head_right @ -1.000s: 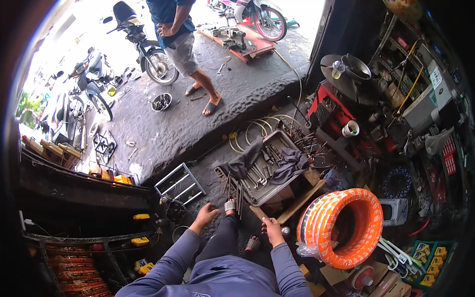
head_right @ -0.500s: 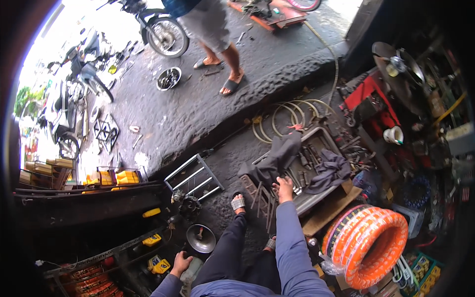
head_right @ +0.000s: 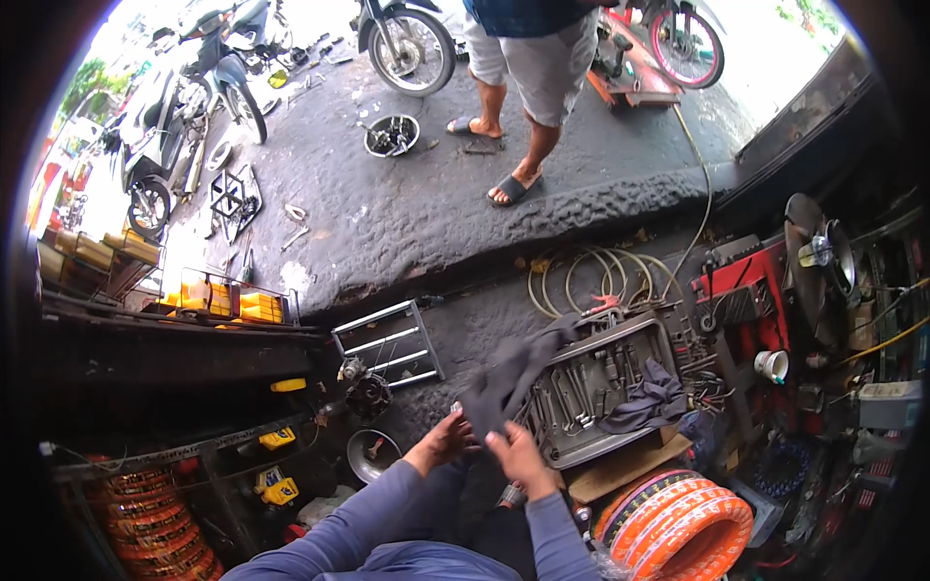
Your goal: Clean and inspect a motorcycle engine crankcase using a wire brush and a screwdriver.
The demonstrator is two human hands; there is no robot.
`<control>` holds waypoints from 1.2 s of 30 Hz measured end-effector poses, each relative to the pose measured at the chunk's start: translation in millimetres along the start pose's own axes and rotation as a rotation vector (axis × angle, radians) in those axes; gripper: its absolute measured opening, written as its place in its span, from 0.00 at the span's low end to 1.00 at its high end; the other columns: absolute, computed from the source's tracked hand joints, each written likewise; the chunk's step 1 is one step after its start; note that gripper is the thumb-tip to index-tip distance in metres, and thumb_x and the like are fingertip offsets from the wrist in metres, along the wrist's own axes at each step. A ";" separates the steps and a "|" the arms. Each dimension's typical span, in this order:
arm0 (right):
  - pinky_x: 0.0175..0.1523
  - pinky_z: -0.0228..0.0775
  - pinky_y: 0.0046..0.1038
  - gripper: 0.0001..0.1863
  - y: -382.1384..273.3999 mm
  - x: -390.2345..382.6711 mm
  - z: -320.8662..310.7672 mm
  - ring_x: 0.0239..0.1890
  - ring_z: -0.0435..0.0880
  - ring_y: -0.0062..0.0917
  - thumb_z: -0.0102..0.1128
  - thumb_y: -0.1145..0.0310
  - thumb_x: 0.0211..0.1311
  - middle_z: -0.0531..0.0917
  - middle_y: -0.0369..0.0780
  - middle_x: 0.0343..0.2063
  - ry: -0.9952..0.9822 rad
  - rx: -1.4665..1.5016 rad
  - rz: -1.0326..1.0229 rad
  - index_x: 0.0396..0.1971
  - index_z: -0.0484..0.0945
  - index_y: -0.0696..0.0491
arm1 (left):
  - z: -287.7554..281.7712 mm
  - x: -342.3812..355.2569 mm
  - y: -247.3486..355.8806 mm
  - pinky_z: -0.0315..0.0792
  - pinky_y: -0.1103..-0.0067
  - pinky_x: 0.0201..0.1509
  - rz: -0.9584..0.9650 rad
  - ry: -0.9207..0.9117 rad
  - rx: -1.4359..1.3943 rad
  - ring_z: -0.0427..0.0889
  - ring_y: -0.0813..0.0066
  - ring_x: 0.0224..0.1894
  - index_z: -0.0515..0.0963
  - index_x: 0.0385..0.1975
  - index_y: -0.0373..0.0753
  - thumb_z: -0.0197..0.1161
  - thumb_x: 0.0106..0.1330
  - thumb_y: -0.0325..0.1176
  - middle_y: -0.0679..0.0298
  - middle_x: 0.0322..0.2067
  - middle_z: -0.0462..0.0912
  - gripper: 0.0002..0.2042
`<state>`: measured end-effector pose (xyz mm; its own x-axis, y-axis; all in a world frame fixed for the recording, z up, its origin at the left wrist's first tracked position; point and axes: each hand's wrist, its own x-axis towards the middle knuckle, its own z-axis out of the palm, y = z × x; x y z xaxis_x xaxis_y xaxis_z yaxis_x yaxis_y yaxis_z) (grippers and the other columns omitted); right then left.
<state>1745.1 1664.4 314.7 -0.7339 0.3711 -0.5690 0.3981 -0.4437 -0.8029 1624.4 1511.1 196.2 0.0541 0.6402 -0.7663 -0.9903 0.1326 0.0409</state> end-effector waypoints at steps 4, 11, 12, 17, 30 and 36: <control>0.43 0.70 0.19 0.15 0.2 -95.7 2.4 0.37 0.74 0.12 0.60 0.67 0.66 0.79 0.30 0.35 -0.162 0.002 -0.011 0.49 0.76 0.57 | 58.1 13.7 -36.3 0.71 0.70 0.47 0.226 -0.077 0.191 0.76 0.70 0.40 0.77 0.49 0.47 0.60 0.64 0.55 0.68 0.38 0.79 0.21; 0.53 0.71 0.26 0.30 88.0 -151.7 -84.8 0.47 0.79 0.26 0.46 0.46 0.72 0.79 0.41 0.50 -0.142 0.385 0.206 0.59 0.68 0.55 | 81.5 -93.9 -122.9 0.77 0.76 0.36 0.690 0.150 0.387 0.82 0.75 0.36 0.77 0.48 0.39 0.62 0.64 0.29 0.65 0.36 0.83 0.13; 0.51 0.72 0.26 0.34 62.3 -158.7 -69.0 0.49 0.79 0.24 0.41 0.40 0.71 0.77 0.42 0.54 -0.226 0.438 0.292 0.61 0.67 0.54 | 95.5 -135.6 -131.6 0.76 0.73 0.43 0.616 0.164 0.477 0.83 0.68 0.40 0.77 0.48 0.38 0.60 0.64 0.28 0.61 0.38 0.84 0.13; 0.48 0.77 0.34 0.21 87.5 -125.2 25.1 0.41 0.83 0.29 0.59 0.57 0.66 0.84 0.40 0.43 -0.248 0.208 0.266 0.49 0.78 0.58 | 67.3 -218.9 -248.3 0.69 0.68 0.57 0.889 0.364 1.614 0.75 0.49 0.51 0.76 0.43 0.35 0.58 0.51 0.23 0.48 0.41 0.78 0.16; 0.36 0.70 0.42 0.31 177.6 -182.5 125.9 0.27 0.82 0.43 0.46 0.47 0.72 0.81 0.55 0.24 -0.527 -1.079 -0.775 0.31 0.78 0.66 | -142.1 -390.3 -517.9 0.69 0.46 0.56 1.407 0.282 -0.710 0.68 0.50 0.62 0.53 0.70 0.48 0.55 0.59 0.69 0.56 0.66 0.59 0.45; 0.51 0.70 0.43 0.18 243.1 -420.1 198.0 0.44 0.79 0.46 0.65 0.55 0.57 0.80 0.49 0.37 -1.741 -1.149 -0.907 0.33 0.80 0.57 | -184.6 -332.2 -554.4 0.70 0.80 0.56 1.388 0.717 -0.278 0.77 0.76 0.51 0.71 0.61 0.36 0.63 0.66 0.37 0.62 0.50 0.79 0.24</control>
<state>2041.2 1239.1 393.7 -0.2048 -0.9785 0.0248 -0.6286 0.1121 -0.7696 2131.9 1085.2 309.7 -0.8636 -0.3443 -0.3684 -0.2123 -0.4146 0.8849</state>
